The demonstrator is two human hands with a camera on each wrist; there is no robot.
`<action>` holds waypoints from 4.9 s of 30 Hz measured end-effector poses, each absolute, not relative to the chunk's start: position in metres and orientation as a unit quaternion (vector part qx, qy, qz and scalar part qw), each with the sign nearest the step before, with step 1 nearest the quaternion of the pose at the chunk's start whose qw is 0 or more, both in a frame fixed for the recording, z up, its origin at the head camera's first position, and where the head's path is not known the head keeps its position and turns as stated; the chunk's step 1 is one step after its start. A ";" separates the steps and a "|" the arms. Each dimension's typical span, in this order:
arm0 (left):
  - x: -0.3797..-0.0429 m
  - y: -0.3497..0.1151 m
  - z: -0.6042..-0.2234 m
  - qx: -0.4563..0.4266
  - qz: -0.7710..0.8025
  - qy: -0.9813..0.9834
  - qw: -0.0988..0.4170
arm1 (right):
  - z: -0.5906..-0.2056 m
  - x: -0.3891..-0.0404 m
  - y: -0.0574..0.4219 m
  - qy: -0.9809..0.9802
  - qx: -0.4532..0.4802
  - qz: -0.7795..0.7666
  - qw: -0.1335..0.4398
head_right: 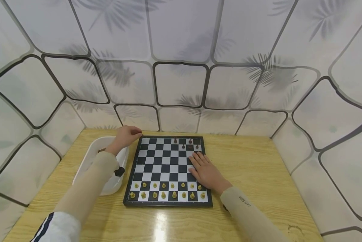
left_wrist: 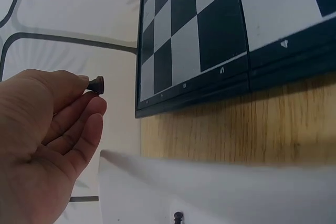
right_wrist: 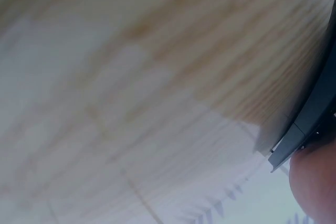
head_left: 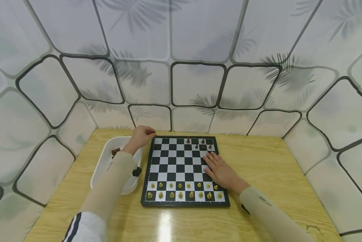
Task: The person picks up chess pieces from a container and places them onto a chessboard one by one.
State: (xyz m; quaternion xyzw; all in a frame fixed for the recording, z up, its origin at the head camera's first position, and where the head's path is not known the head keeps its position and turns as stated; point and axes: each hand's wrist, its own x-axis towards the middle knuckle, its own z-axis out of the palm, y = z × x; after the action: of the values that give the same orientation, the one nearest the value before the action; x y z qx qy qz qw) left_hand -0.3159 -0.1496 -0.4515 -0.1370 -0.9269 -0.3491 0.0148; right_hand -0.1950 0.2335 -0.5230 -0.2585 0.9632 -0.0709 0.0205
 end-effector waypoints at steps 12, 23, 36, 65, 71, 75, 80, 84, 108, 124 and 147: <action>-0.323 -0.136 -0.459 -0.139 -0.323 -0.936 -0.022 | -0.522 -0.194 0.233 0.962 -0.260 -0.074 0.020; -0.325 -0.133 -0.466 -0.134 -0.296 -0.945 -0.028 | -0.523 -0.194 0.233 0.964 -0.257 -0.070 0.020; -0.326 -0.132 -0.470 -0.140 -0.296 -0.944 -0.030 | -0.528 -0.196 0.234 0.963 -0.258 -0.075 0.018; -0.327 -0.132 -0.470 -0.159 -0.275 -0.948 -0.021 | -0.523 -0.195 0.232 0.964 -0.256 -0.077 0.019; -0.325 -0.132 -0.469 -0.153 -0.276 -0.948 -0.032 | -0.524 -0.194 0.232 0.964 -0.254 -0.078 0.021; -0.326 -0.133 -0.469 -0.153 -0.277 -0.948 -0.036 | -0.524 -0.194 0.231 0.963 -0.255 -0.080 0.022; -0.326 -0.136 -0.466 -0.146 -0.284 -0.946 -0.047 | -0.524 -0.195 0.231 0.963 -0.257 -0.077 0.020; -0.326 -0.139 -0.458 -0.146 -0.299 -0.942 -0.043 | -0.525 -0.195 0.232 0.964 -0.254 -0.072 0.022; -0.305 -0.220 -0.435 -0.128 -0.329 -0.935 0.006 | -0.524 -0.195 0.233 0.964 -0.253 -0.075 0.027; -0.280 -0.256 -0.446 -0.107 -0.287 -0.951 -0.043 | -0.523 -0.194 0.233 0.963 -0.258 -0.079 0.015; -0.278 -0.267 -0.471 -0.121 -0.244 -0.959 -0.082 | -0.522 -0.193 0.232 0.962 -0.262 -0.077 0.004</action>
State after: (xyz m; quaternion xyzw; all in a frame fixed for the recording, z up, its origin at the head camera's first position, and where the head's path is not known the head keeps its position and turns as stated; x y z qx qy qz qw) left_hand -0.2779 -0.2670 -0.4708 -0.1210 -0.9588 -0.2439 -0.0815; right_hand -0.1926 0.2316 -0.5217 -0.2617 0.9620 -0.0772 0.0039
